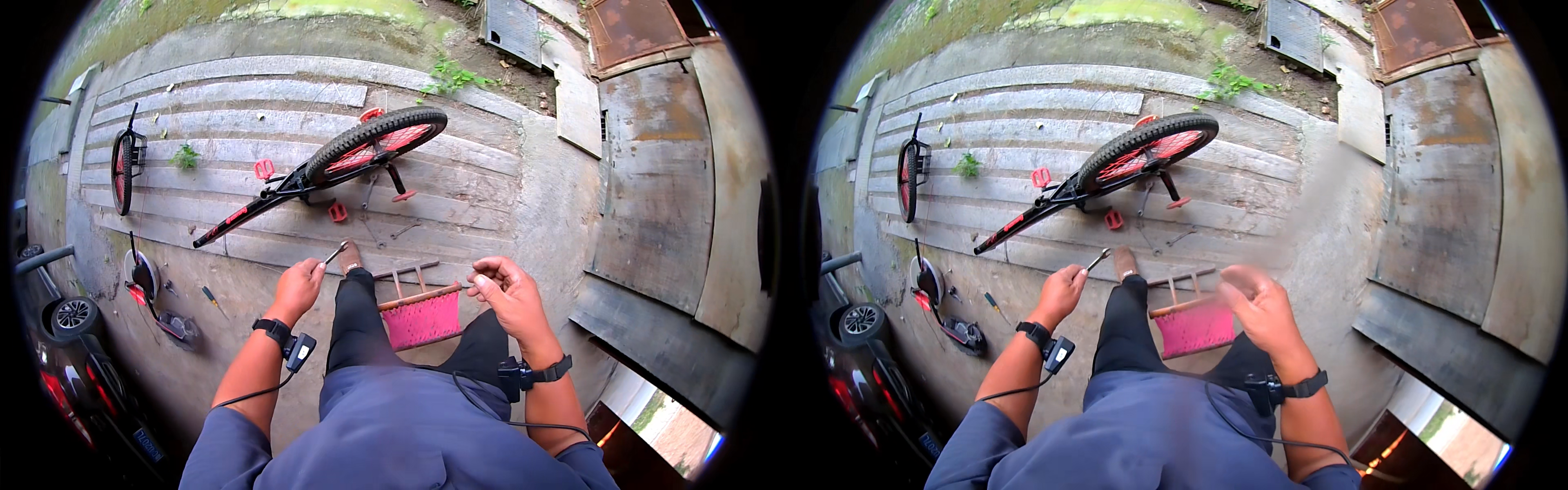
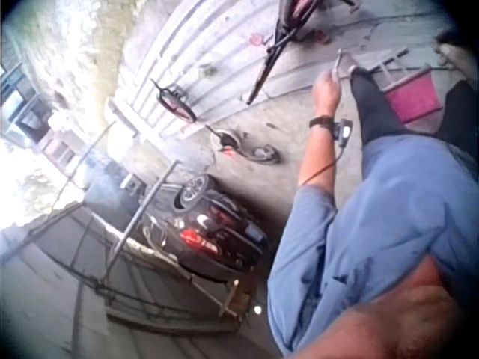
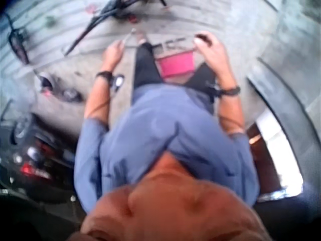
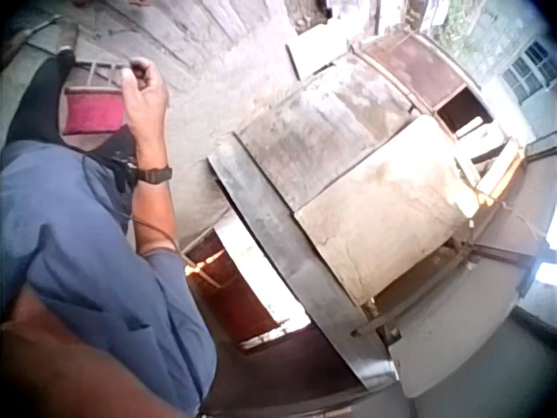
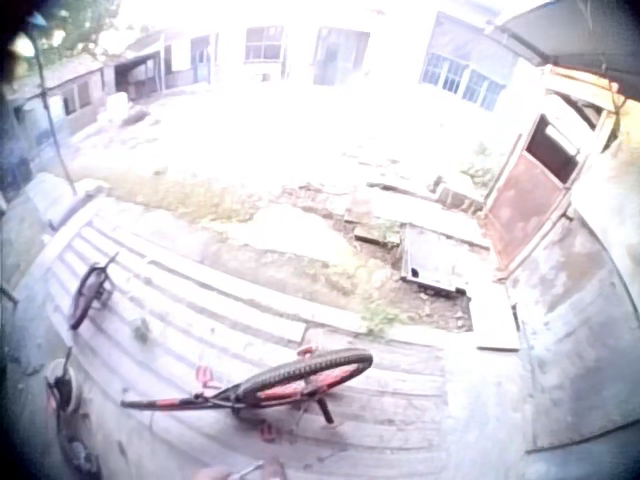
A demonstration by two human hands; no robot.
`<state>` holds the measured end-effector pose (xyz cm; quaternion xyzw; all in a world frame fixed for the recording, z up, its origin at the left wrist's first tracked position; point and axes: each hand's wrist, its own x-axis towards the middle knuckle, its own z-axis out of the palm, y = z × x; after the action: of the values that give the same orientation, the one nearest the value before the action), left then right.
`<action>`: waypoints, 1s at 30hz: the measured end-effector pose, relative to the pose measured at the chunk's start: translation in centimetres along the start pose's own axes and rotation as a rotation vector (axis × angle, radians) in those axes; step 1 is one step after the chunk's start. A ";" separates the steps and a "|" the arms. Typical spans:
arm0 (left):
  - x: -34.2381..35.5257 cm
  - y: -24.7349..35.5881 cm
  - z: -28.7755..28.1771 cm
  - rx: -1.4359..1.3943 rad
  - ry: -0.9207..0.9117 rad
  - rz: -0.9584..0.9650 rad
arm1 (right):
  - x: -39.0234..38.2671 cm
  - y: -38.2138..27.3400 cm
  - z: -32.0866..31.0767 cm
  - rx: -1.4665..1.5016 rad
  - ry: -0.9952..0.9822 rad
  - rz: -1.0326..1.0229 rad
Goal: The person sits on a small stool and uses a screwdriver and wrenches to work on a bicycle that is upside down. They remove a pedal from the crank arm, inspect the components, and then reattach the pedal, tightening it with a wrench.
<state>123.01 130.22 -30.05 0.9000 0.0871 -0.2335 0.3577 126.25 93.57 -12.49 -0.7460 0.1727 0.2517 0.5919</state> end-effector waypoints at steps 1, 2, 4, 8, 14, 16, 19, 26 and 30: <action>1.0 0.2 -0.1 0.000 0.000 -0.011 | 1.5 -0.3 0.1 -0.039 -0.008 -0.015; 1.8 0.3 0.0 -0.004 -0.002 -0.017 | 2.9 -0.7 0.1 -0.036 -0.010 -0.010; 3.5 0.5 0.7 -0.014 0.000 -0.029 | 5.7 -1.1 -0.5 -0.034 -0.016 -0.002; 7.3 2.0 2.6 0.023 0.036 -0.051 | 12.7 0.4 -3.1 -0.217 -0.057 -0.094; 14.0 4.3 8.4 -0.021 0.143 -0.114 | 27.2 3.9 -7.0 -0.419 -0.135 -0.187; 15.5 4.2 10.8 -0.048 0.158 -0.148 | 31.7 6.0 -7.3 -0.409 -0.123 -0.227; 19.3 3.5 14.9 -0.060 0.126 -0.179 | 37.2 8.5 -7.7 -0.487 -0.087 -0.336; 26.6 1.3 21.5 -0.110 0.049 -0.221 | 46.6 14.2 -5.9 -0.688 0.058 -0.729; 29.9 0.3 23.8 -0.081 0.019 -0.113 | 49.7 15.9 -4.4 -0.661 0.095 -0.866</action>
<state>140.76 113.44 -59.39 0.8806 0.1506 -0.2411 0.3792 158.60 87.48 -53.25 -0.9057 -0.2119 -0.0082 0.3669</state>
